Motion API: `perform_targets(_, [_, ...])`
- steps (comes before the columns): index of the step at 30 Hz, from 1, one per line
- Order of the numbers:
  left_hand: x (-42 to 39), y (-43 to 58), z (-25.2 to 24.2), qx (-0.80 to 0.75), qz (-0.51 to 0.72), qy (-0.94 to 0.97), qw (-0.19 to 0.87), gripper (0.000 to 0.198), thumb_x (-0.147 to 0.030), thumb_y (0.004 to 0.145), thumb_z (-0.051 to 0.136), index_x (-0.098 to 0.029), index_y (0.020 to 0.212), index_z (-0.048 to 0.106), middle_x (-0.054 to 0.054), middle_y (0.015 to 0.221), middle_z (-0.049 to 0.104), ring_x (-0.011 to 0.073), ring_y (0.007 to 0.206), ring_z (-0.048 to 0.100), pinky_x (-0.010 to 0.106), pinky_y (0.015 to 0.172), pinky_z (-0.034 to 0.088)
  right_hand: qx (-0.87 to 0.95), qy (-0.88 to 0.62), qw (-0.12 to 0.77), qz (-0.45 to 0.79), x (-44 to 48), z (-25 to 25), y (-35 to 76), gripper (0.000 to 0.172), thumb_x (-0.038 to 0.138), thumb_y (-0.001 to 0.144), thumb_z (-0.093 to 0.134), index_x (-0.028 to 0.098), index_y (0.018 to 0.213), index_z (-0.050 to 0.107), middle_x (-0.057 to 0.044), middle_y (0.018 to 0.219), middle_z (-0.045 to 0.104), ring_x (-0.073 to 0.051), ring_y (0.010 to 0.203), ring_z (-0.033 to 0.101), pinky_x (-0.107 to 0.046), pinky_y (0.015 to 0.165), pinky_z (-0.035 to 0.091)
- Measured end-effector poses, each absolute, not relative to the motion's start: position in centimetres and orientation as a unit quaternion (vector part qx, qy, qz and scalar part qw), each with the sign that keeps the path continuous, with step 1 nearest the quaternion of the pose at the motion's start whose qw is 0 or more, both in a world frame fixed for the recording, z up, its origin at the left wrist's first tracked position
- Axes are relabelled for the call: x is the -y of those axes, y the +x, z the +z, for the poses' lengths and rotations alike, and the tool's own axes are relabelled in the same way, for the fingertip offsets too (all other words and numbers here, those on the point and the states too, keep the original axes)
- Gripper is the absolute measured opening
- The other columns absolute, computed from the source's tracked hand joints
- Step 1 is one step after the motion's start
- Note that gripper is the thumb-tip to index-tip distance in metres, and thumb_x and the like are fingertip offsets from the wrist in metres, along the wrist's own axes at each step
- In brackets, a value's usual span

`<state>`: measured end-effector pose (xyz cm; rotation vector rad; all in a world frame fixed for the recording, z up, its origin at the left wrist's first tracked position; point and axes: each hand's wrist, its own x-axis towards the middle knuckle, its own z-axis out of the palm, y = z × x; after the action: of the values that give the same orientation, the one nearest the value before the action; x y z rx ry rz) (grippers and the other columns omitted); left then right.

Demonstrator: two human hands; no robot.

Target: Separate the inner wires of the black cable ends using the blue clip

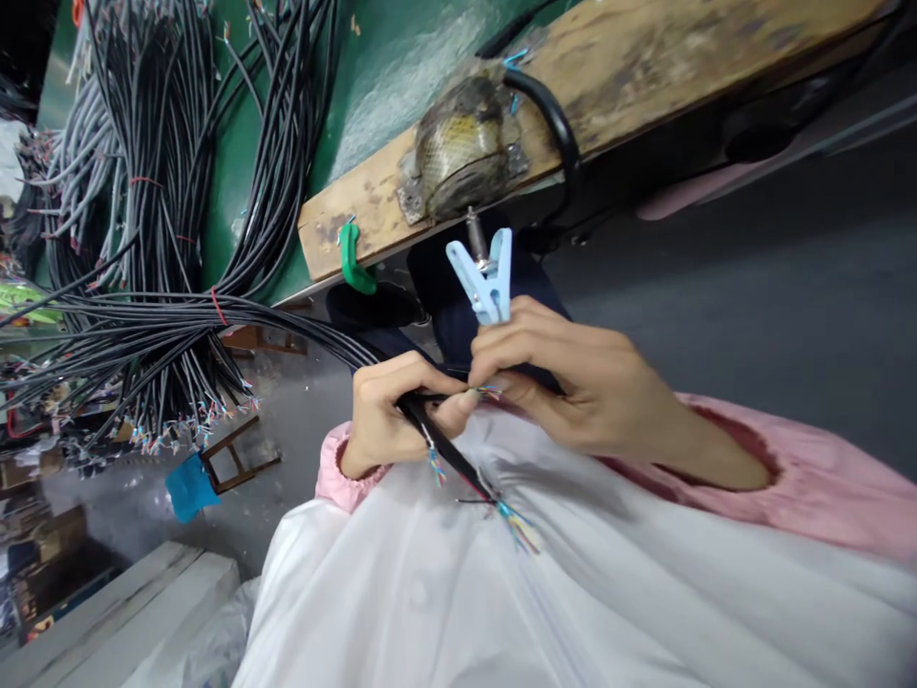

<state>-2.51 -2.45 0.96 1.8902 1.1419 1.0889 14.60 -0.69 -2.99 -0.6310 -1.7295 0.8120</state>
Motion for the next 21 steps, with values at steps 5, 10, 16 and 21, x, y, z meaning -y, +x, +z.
perform_targets(5, [2.2,-1.7,1.0,-0.432,0.446,0.717,0.317,0.031,-0.037,0.081,0.077,-0.015,0.063,0.065,-0.004,0.053,0.06,0.0037,0.045,0.049,0.016,0.044,0.037,0.618,-0.317,0.51,0.508,-0.8,-3.4,15.5,0.021,0.035,0.096,0.059,0.023,0.08,0.063,-0.002,0.076,0.064,-0.014,0.071,0.061,-0.027,0.065,0.05])
perform_targets(10, [1.7,-0.9,1.2,-0.439,0.486,0.703,0.279,0.028,-0.034,0.083,0.075,-0.015,0.064,0.065,-0.003,0.053,0.061,0.0044,0.045,0.053,0.015,0.046,0.041,0.395,-0.33,0.491,0.702,-2.9,-3.0,13.2,0.055,0.076,0.079,0.06,0.021,0.078,0.069,-0.003,0.076,0.064,-0.015,0.068,0.058,-0.031,0.064,0.052])
perform_targets(16, [0.8,0.5,1.4,-0.481,0.529,0.653,0.249,0.03,-0.034,0.079,0.078,-0.015,0.06,0.064,-0.005,0.048,0.055,0.0038,0.042,0.047,0.016,0.043,0.037,0.238,-0.248,0.471,0.812,-4.3,-1.5,11.5,0.054,0.072,0.058,0.081,0.02,0.064,0.066,-0.001,0.066,0.057,-0.012,0.06,0.051,-0.026,0.057,0.049])
perform_targets(21, [0.4,1.3,1.5,-0.512,0.531,0.621,0.265,0.033,-0.034,0.077,0.08,-0.014,0.057,0.063,-0.005,0.049,0.053,0.0031,0.043,0.042,0.016,0.044,0.035,0.225,-0.246,0.456,0.825,-4.0,-1.1,12.0,0.056,0.072,0.06,0.081,0.019,0.061,0.062,0.001,0.063,0.052,-0.009,0.054,0.045,-0.024,0.05,0.043])
